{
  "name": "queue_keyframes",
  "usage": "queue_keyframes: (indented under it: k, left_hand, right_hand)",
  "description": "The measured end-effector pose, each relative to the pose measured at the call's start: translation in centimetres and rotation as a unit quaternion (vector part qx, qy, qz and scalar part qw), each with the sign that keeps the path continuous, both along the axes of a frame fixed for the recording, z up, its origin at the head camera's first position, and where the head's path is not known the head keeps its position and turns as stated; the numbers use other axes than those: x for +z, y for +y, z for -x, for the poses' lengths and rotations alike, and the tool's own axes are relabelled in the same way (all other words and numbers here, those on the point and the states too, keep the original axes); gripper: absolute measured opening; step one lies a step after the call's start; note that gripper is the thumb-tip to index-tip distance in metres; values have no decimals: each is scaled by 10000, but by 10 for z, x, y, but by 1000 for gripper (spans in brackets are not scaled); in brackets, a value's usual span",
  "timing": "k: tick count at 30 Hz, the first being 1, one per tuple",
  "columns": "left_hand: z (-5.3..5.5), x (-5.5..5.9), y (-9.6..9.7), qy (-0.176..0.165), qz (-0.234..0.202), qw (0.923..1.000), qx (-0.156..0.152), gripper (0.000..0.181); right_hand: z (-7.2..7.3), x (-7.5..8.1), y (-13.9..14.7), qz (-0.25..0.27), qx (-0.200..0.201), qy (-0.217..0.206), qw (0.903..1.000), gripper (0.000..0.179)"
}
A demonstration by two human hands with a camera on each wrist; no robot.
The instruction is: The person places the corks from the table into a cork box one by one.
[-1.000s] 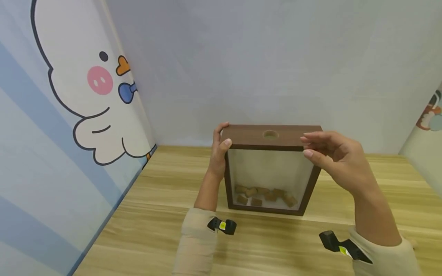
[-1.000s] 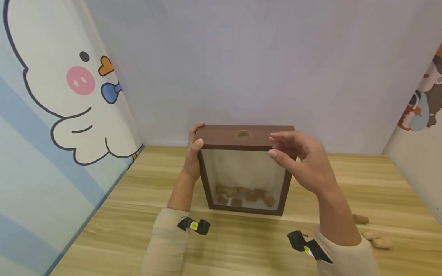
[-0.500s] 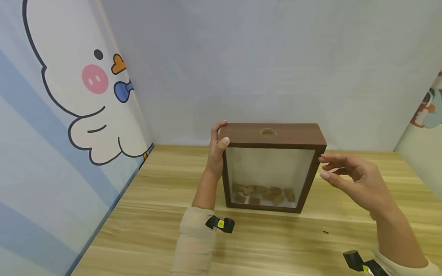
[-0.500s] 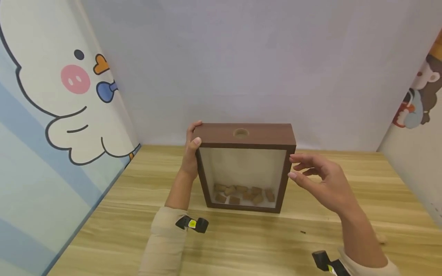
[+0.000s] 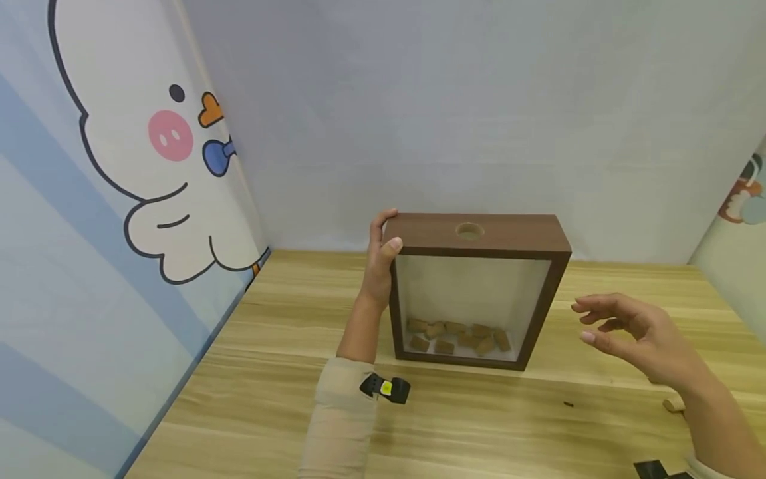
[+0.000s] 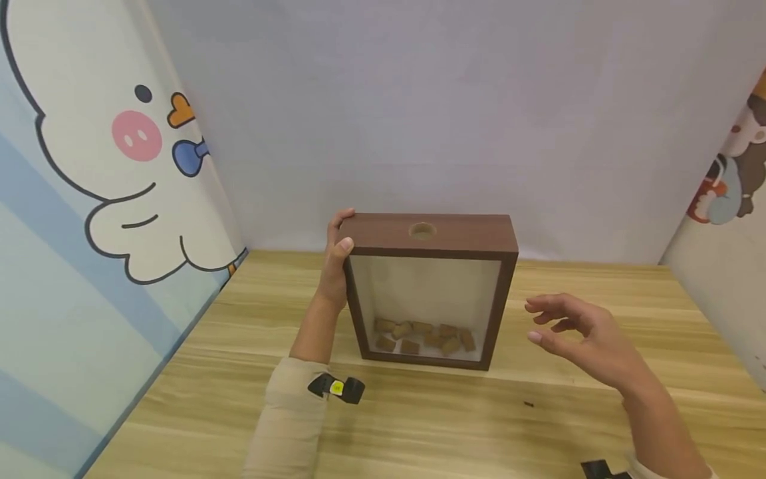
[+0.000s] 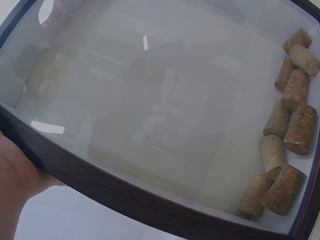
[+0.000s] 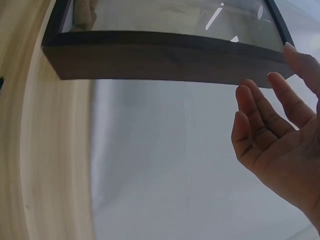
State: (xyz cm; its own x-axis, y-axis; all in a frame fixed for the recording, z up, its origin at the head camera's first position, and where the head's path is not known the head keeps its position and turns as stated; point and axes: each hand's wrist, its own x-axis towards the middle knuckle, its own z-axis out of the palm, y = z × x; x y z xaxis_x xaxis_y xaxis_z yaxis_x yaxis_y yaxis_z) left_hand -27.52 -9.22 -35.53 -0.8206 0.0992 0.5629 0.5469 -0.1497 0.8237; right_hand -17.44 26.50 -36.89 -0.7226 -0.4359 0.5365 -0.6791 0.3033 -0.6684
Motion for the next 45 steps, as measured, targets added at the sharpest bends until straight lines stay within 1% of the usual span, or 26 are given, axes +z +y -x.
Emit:
queue_keyframes:
  k: [5, 10, 15, 23, 26, 29, 32, 36, 37, 39, 42, 43, 45]
  left_hand:
    - [-1, 1, 1, 10, -56, 10000, -30, 90]
    - [-1, 1, 0, 34, -66, 10000, 38, 92]
    - [0, 1, 0, 71, -82, 9999, 61, 92]
    - [0, 2, -1, 108, -48, 9998, 146, 91]
    - [0, 2, -1, 142, -43, 9998, 112, 89]
    - [0, 2, -1, 162, -25, 9998, 82, 88]
    - [0, 1, -1, 160, -21, 9998, 67, 88]
    - [-1, 2, -1, 129, -1, 9999, 83, 89]
    - [-1, 2, -1, 108, 5, 9999, 96, 89]
    - [-1, 2, -1, 91, 11, 9999, 109, 89]
    - [-1, 2, -1, 61, 29, 9999, 138, 89]
    - [-1, 2, -1, 52, 32, 9999, 143, 89]
    - [-2, 2, -1, 55, 38, 9999, 130, 88]
  right_hand:
    - [-5, -10, 18, -354, -333, -211, 9986, 39]
    - [-7, -21, 35, -637, -532, -310, 9961, 39]
    - [-8, -34, 55, -873, -690, -474, 9927, 39]
    - [-4, -53, 84, -1082, -973, -632, 9873, 39]
    - [-2, -60, 96, -1102, -1065, -873, 9843, 39]
    - [1, -66, 107, -1226, -1230, -1237, 9770, 40]
    - [4, -71, 117, -1493, -1446, -1628, 9645, 41]
    - [8, -79, 130, -1813, -1555, -1991, 9504, 44]
    - [9, -81, 133, -1836, -1514, -2070, 9489, 45]
    - [12, -86, 139, -1787, -1352, -2178, 9499, 44]
    - [17, -94, 146, -1673, -1138, -2482, 9473, 45]
    - [18, -95, 148, -1651, -1035, -2608, 9455, 45]
    - [21, -98, 151, -1691, -932, -2875, 9381, 47]
